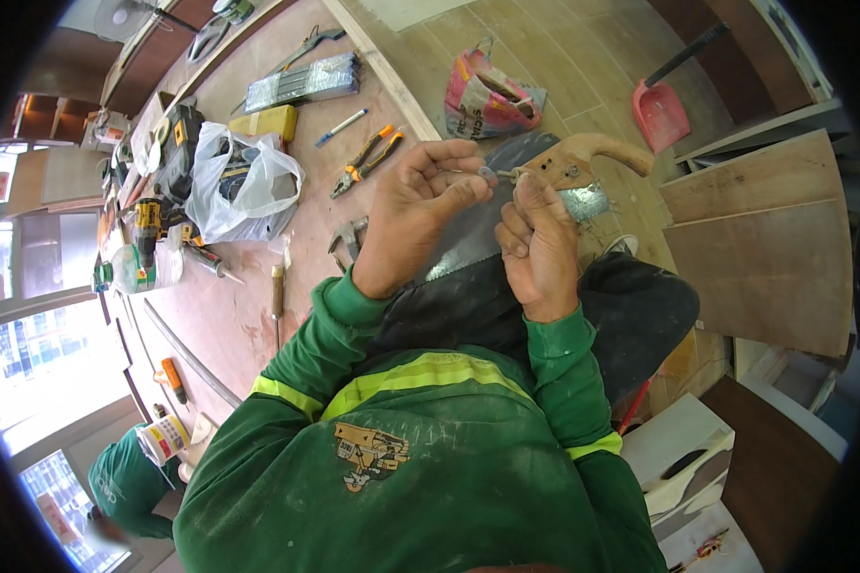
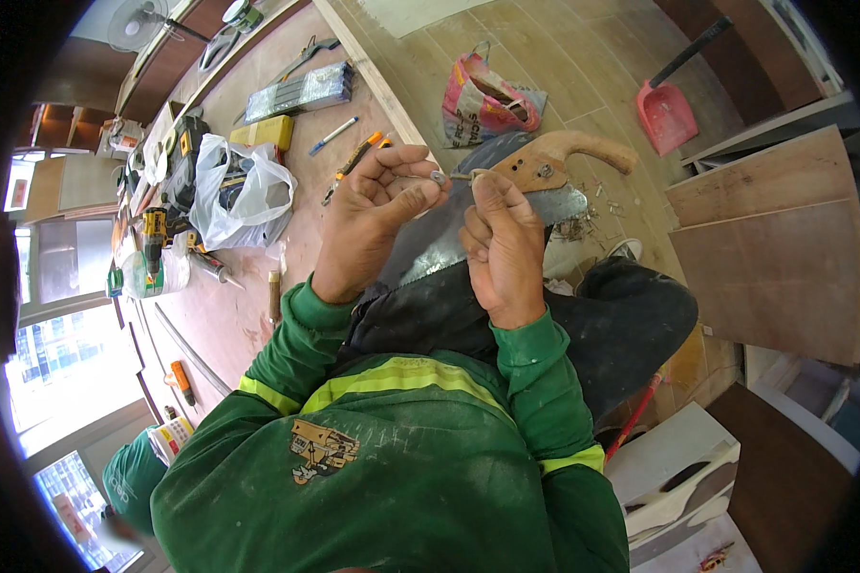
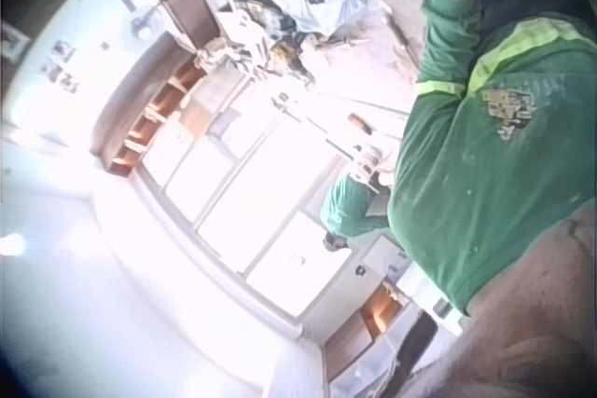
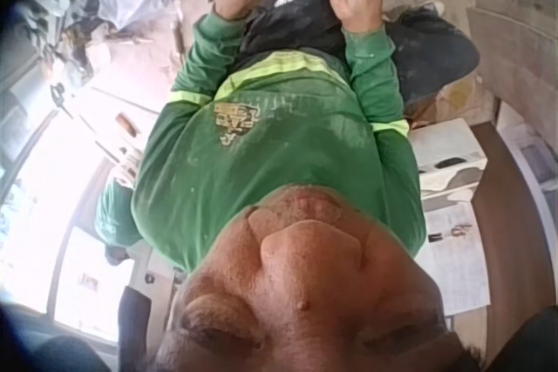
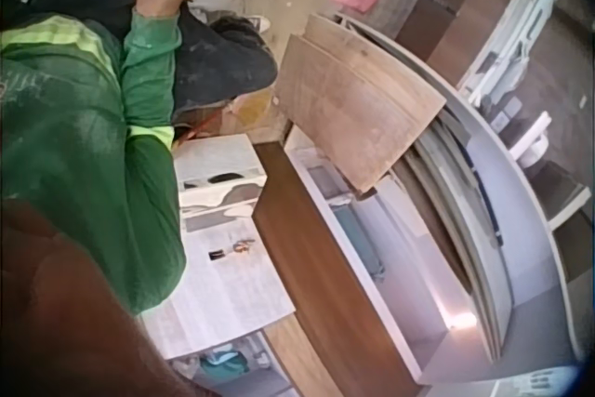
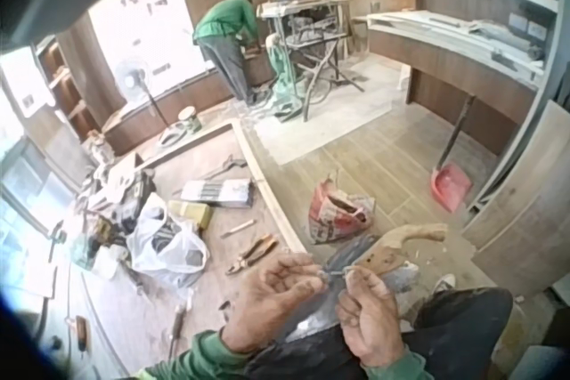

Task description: The person sits on the floor and uses pliers to remove a metal pin from the wooden handle of a hand saw. They then insert a new pin and tighten it with the pliers. Finally, they gather a pile of small metal pins and debris from the floor into a bag.

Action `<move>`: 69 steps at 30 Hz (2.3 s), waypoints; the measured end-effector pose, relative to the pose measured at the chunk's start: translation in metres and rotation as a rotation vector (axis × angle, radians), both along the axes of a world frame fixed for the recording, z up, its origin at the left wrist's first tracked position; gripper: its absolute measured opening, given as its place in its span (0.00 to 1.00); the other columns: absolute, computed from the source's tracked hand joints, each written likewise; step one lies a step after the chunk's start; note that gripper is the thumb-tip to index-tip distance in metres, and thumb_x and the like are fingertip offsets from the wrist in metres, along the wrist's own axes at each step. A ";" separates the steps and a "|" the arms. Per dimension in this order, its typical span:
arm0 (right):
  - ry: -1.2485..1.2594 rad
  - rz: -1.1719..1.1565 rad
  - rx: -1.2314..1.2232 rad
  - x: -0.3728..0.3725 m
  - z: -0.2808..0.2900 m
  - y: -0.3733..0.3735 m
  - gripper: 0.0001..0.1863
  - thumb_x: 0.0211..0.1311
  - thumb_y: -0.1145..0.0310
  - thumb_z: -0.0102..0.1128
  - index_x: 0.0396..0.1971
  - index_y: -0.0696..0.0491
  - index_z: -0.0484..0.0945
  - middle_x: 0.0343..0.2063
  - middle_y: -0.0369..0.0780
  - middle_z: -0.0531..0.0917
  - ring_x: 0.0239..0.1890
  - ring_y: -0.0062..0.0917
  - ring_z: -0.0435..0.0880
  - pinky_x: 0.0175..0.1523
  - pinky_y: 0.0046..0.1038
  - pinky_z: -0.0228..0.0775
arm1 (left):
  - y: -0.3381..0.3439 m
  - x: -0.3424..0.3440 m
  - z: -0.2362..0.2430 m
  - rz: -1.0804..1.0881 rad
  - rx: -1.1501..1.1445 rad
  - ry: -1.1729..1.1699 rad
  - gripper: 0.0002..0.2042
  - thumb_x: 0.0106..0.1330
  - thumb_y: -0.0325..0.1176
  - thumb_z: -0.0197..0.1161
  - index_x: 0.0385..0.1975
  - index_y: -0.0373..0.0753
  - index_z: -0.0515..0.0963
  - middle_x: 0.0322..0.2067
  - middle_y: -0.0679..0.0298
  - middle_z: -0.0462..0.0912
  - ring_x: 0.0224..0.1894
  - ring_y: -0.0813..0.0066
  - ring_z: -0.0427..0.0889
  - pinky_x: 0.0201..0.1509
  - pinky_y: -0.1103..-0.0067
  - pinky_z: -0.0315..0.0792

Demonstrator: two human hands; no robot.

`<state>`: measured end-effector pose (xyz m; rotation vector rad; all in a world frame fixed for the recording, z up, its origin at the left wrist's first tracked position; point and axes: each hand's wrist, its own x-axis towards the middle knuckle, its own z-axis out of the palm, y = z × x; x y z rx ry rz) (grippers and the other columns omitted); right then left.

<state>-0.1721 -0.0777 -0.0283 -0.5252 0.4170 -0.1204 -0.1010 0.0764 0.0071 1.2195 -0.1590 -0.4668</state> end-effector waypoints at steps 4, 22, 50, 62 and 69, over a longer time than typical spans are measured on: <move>-0.014 0.048 -0.043 -0.002 0.000 0.000 0.10 0.82 0.66 0.64 0.53 0.55 0.81 0.27 0.24 0.70 0.21 0.07 0.57 0.24 0.16 0.50 | 0.003 0.000 -0.007 -0.080 -0.010 0.052 0.14 0.74 0.21 0.69 0.57 0.27 0.79 0.50 0.55 0.88 0.54 0.68 0.89 0.62 0.74 0.83; -0.021 0.133 -0.029 -0.009 0.000 -0.001 0.10 0.80 0.63 0.67 0.45 0.54 0.83 0.21 0.23 0.69 0.19 0.06 0.58 0.23 0.16 0.49 | -0.001 0.000 -0.015 -0.198 0.130 -0.271 0.15 0.74 0.29 0.73 0.57 0.33 0.85 0.63 0.60 0.82 0.62 0.73 0.81 0.64 0.76 0.78; -0.018 0.185 0.072 -0.018 -0.011 -0.009 0.07 0.84 0.67 0.58 0.48 0.54 0.81 0.20 0.23 0.63 0.18 0.06 0.58 0.22 0.15 0.49 | -0.011 -0.002 -0.021 -0.151 0.339 -0.657 0.12 0.69 0.25 0.74 0.51 0.34 0.89 0.47 0.58 0.90 0.50 0.67 0.87 0.56 0.74 0.79; -0.030 0.189 0.214 -0.029 -0.002 -0.020 0.40 0.86 0.37 0.43 0.67 0.64 0.73 0.45 0.41 0.84 0.48 0.29 0.85 0.52 0.33 0.78 | 0.001 0.009 -0.035 -0.115 0.090 -0.076 0.14 0.76 0.28 0.71 0.57 0.30 0.83 0.51 0.58 0.90 0.54 0.73 0.88 0.61 0.77 0.80; -0.094 0.199 0.305 -0.030 0.008 -0.027 0.45 0.84 0.34 0.41 0.73 0.67 0.64 0.65 0.58 0.78 0.69 0.47 0.79 0.69 0.45 0.75 | 0.014 0.011 -0.030 -0.064 0.181 -0.093 0.15 0.77 0.31 0.70 0.58 0.31 0.82 0.50 0.55 0.91 0.53 0.69 0.90 0.61 0.74 0.81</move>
